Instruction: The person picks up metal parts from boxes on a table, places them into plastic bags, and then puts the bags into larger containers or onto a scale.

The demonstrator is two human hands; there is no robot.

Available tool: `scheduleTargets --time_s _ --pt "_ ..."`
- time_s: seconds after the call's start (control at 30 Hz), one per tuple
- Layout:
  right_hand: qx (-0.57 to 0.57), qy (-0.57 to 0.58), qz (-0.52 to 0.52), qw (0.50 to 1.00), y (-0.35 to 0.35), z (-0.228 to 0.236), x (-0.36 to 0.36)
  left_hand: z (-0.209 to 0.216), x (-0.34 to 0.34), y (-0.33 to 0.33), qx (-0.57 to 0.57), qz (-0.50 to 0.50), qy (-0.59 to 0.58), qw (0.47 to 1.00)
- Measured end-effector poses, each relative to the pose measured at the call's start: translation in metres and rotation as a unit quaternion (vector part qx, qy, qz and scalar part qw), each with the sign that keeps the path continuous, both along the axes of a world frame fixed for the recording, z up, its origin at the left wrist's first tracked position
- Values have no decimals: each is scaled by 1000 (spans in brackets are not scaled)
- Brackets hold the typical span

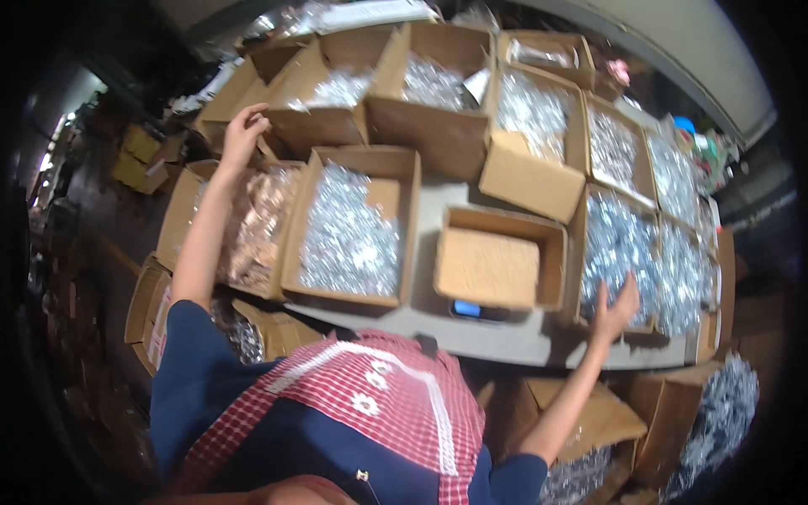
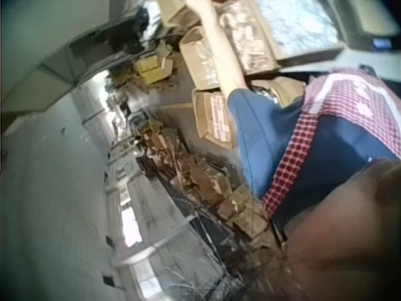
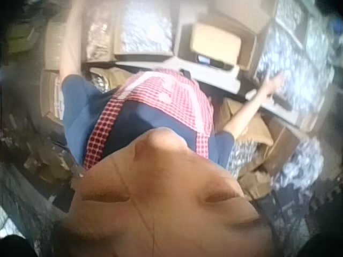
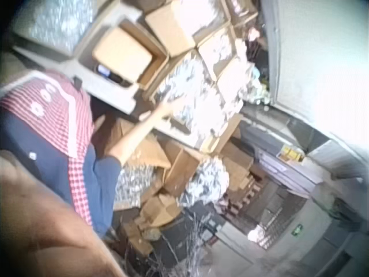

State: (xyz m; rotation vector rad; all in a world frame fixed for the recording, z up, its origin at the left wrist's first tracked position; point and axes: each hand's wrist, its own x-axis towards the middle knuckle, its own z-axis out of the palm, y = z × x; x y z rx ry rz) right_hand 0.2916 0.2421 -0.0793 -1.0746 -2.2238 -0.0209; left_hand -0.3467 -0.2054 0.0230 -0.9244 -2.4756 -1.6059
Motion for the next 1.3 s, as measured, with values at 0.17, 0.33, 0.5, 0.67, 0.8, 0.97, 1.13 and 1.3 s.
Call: scheduleTargets --time_s 0.17,0.33,0.5,0.67,0.8,0.97,1.13,1.3 --pt "28 -14 -45 998 0 -7 4 24 -116 32 -96 147 183 967" --pt "12 -13 -60 998 1 -8 -3 -39 -227 30 -438 100 162 879" --pt "6 -18 -73 997 2 -4 -3 -72 -233 42 -402 -13 -220 889" --pt "-15 -4 -82 997 4 -8 -1 -80 -225 46 -288 -1 -267 920" --pt "-41 -2 -88 995 0 -10 -6 -48 -221 39 -392 43 165 904" --pt "-16 -2 -88 996 3 -15 5 22 -189 42 163 -44 -246 954" --pt "-3 3 -80 997 6 -22 8 76 -129 59 200 -116 -295 927" --pt "1 14 -77 997 4 -17 4 86 -99 87 193 -167 -376 891"
